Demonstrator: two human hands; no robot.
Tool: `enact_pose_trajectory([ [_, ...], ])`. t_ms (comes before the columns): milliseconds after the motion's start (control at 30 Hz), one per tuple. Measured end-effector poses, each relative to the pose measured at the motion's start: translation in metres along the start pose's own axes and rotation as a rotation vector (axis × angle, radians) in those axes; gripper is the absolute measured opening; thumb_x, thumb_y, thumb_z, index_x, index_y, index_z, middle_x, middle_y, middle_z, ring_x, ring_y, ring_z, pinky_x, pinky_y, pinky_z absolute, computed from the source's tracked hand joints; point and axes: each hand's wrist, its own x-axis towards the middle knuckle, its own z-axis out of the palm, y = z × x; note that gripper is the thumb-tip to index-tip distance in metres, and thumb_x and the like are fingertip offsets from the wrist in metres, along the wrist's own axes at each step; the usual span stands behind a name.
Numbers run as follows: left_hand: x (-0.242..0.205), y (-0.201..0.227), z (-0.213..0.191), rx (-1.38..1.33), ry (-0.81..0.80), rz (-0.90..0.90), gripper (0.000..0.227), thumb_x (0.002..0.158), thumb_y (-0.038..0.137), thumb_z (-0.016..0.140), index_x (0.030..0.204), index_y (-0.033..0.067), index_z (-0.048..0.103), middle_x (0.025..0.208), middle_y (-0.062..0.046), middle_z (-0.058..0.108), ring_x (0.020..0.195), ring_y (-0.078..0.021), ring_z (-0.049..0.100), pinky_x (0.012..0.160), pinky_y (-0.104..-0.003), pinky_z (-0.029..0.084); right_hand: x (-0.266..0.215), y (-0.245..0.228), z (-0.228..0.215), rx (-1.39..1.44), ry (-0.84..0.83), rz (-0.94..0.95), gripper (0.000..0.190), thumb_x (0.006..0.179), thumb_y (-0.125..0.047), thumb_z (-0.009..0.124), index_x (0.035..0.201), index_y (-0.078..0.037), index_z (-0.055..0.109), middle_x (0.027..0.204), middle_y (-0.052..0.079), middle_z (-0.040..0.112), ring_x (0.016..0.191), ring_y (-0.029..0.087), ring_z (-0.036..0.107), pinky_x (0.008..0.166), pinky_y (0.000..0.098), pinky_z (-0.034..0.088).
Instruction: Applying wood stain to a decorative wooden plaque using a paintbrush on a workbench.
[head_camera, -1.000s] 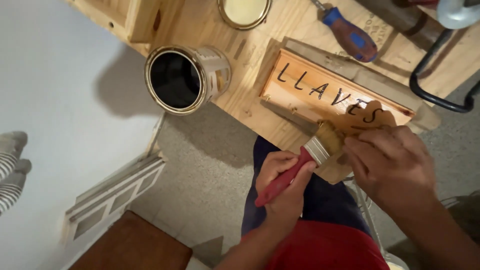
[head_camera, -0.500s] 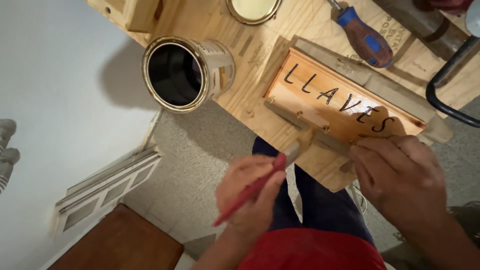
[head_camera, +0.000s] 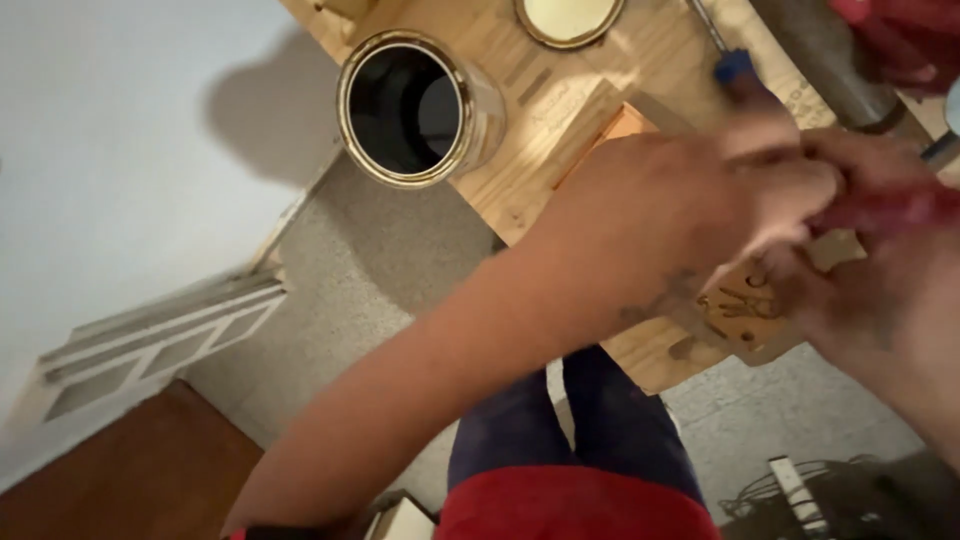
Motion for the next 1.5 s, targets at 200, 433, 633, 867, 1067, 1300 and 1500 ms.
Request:
enact_pose_trajectory([
  [200,-0.077,-0.045,0.084,0.073,0.489,-0.271,0.014,0.099,0.014,0.061,0.088,0.0072,0.064,0.085,-0.011,0.057,0.047,-0.0304,0.055,0.039,-0.045,0.041,0.003,0.058,0.016,0.069,-0.059,0.317,0.017,0.099,-0.014,0.08,0.097,0.001,0.071,0.072,0.016,0.067,0.045,0.024,0.054,0.04,0.0349,0.045],
  [433,-0.079,-0.052,0.144,0.12,0.707,-0.343,0.028,0.081,-0.012,0.057,0.101,0.0054,0.067,0.093,-0.009,0.06,0.065,-0.0289,0.058,0.048,-0.037,0.046,0.03,0.034,0.015,0.138,-0.159,0.149,0.013,0.094,-0.007,0.077,0.096,0.0,0.067,0.067,0.012,0.062,0.047,0.019,0.055,0.045,0.0281,0.05],
  [633,-0.076,-0.051,0.137,0.21,0.761,-0.331,0.014,0.102,0.007,0.064,0.088,0.0071,0.063,0.083,-0.005,0.055,0.064,-0.023,0.057,0.049,-0.033,0.044,0.035,0.046,0.038,0.314,0.058,-0.212,0.019,0.105,0.005,0.079,0.109,0.002,0.06,0.084,0.01,0.061,0.06,0.014,0.056,0.055,0.0244,0.048],
  [867,-0.078,-0.053,0.141,0.279,0.837,-0.284,0.013,0.096,-0.003,0.066,0.088,0.008,0.065,0.087,-0.004,0.057,0.064,-0.0171,0.055,0.049,-0.027,0.039,0.019,0.032,0.035,0.15,0.005,0.054,0.009,0.1,0.0,0.077,0.104,0.005,0.069,0.092,0.016,0.073,0.073,0.019,0.072,0.064,0.0245,0.06],
  [1067,-0.072,-0.051,0.134,0.313,0.861,-0.264,0.024,0.097,-0.005,0.061,0.078,0.0083,0.055,0.078,-0.005,0.05,0.06,-0.0189,0.049,0.05,-0.03,0.039,0.042,0.017,0.045,0.153,0.109,-0.106,0.018,0.11,0.004,0.08,0.109,0.009,0.063,0.1,0.02,0.067,0.085,0.025,0.069,0.081,0.0326,0.06],
  [1300,-0.073,-0.052,0.136,0.341,0.914,-0.264,0.019,0.097,-0.007,0.059,0.081,0.0043,0.06,0.079,-0.007,0.051,0.06,-0.017,0.048,0.052,-0.027,0.039,0.074,0.036,0.058,0.213,0.099,-0.366,0.011,0.112,0.009,0.072,0.105,0.009,0.065,0.088,0.018,0.064,0.065,0.021,0.062,0.055,0.0282,0.052],
  [1500,-0.077,-0.055,0.14,0.234,0.924,-0.25,0.019,0.098,-0.004,0.068,0.083,0.0046,0.06,0.077,-0.006,0.05,0.058,-0.0181,0.048,0.051,-0.029,0.04,0.039,0.035,0.038,0.24,0.0,0.115,0.023,0.103,0.001,0.077,0.111,0.0,0.056,0.102,0.014,0.065,0.078,0.017,0.062,0.07,0.0225,0.052],
])
